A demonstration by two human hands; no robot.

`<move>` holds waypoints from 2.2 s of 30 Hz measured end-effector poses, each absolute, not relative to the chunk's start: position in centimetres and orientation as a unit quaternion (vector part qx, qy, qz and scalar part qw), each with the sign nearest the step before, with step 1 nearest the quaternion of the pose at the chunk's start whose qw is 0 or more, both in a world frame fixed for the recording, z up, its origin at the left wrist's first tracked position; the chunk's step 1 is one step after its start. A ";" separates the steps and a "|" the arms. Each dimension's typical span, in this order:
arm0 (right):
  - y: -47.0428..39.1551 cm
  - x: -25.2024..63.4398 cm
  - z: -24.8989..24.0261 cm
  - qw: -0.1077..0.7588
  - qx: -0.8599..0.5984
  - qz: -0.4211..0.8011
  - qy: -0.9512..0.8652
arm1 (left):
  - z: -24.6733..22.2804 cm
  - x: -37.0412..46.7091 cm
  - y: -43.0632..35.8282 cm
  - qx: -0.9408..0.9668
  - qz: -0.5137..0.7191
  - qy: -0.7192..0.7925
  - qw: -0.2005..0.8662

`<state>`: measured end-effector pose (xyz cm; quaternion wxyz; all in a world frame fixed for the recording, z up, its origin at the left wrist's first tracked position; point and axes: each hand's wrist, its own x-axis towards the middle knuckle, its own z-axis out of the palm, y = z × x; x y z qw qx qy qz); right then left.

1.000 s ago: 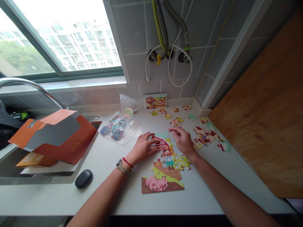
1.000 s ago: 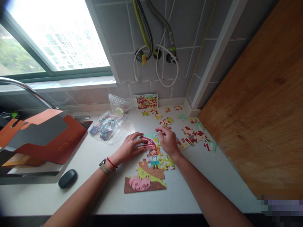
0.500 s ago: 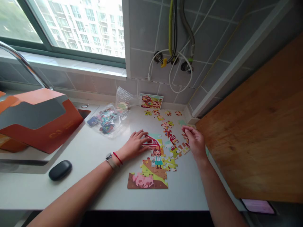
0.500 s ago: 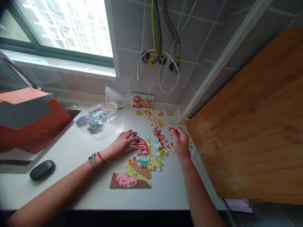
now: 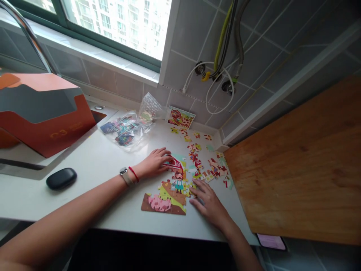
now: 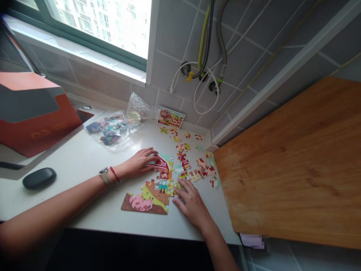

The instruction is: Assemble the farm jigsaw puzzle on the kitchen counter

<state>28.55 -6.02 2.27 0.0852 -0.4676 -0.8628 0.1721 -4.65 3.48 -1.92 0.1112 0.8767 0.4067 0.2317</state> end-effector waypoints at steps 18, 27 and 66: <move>-4.5 28.8 1.0 0.059 -0.460 0.111 -0.879 | -2.5 -4.7 3.6 0.877 0.254 0.393 0.108; -7.5 29.8 -0.9 0.070 -0.528 0.108 -0.840 | -2.3 -4.9 3.6 0.875 0.264 0.388 0.115; 5.9 33.5 3.5 0.005 -0.498 0.157 -0.853 | -1.9 -5.3 3.6 0.878 0.259 0.381 0.130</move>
